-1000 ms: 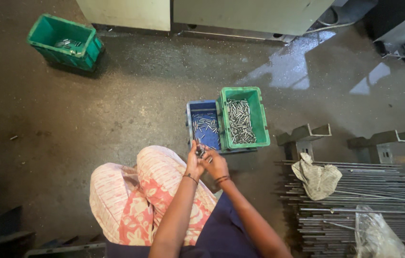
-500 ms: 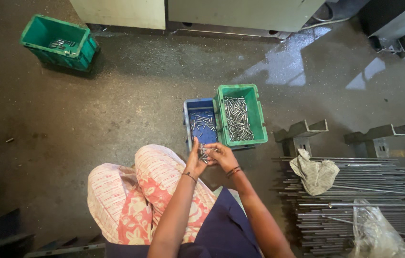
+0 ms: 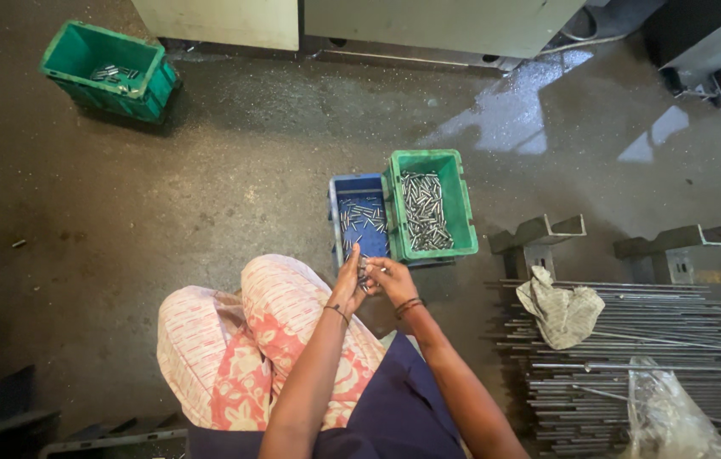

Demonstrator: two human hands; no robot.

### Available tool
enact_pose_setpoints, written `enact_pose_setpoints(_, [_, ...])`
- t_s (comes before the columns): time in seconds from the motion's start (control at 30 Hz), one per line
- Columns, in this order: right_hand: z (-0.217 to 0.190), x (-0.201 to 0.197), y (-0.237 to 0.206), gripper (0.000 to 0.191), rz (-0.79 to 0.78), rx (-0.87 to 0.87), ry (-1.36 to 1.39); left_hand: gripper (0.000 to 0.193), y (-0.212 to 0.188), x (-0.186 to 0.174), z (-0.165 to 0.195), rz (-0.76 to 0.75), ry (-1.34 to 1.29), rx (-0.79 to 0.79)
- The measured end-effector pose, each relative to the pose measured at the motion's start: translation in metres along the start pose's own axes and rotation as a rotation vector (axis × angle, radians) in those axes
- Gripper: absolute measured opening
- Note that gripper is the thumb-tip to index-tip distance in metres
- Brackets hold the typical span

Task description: The person sits on the floor and sorts small metal parts by hand, transferring them between a blue and a green plastic bin. The person repeatedly picks up parts from one bin and places them into the other, maintaining a steady sorting rhythm.

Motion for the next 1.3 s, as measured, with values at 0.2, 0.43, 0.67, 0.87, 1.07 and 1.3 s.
enact_pose_setpoints(0.2, [0.006, 0.006, -0.004, 0.024, 0.005, 0.004, -0.122, 0.052, -0.004, -0.001, -0.001, 0.111, 0.06, 0.011])
enact_pose_setpoints(0.43, [0.001, 0.008, -0.007, 0.018, -0.111, 0.013, 0.185, 0.049, 0.005, -0.006, 0.01, 0.113, -0.264, 0.084])
enact_pose_setpoints(0.67, [-0.011, 0.006, -0.022, 0.033, 0.139, -0.502, -0.692, 0.048, 0.004, -0.003, 0.004, 0.132, -0.398, 0.003])
enact_pose_setpoints(0.87, [-0.003, 0.005, -0.021, 0.023, 0.271, -0.471, -0.657, 0.047, 0.004, -0.003, 0.003, 0.074, -0.44, -0.017])
enact_pose_setpoints(1.07, [-0.001, -0.007, -0.004, 0.015, 0.062, -0.109, -0.012, 0.053, 0.004, -0.002, -0.001, -0.059, -0.309, -0.034])
enact_pose_setpoints(1.3, [-0.008, -0.005, -0.005, 0.023, -0.041, -0.141, -0.202, 0.064, 0.002, 0.003, -0.006, -0.099, -0.134, -0.072])
Point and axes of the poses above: each hand's wrist, its own y-axis towards the middle knuckle, its own x-axis out of the palm, z = x × y, the point moved 5 cm from there along y, towards the middle knuckle, and after that the axes turned 5 degrees about z, right-handed, at the moved point
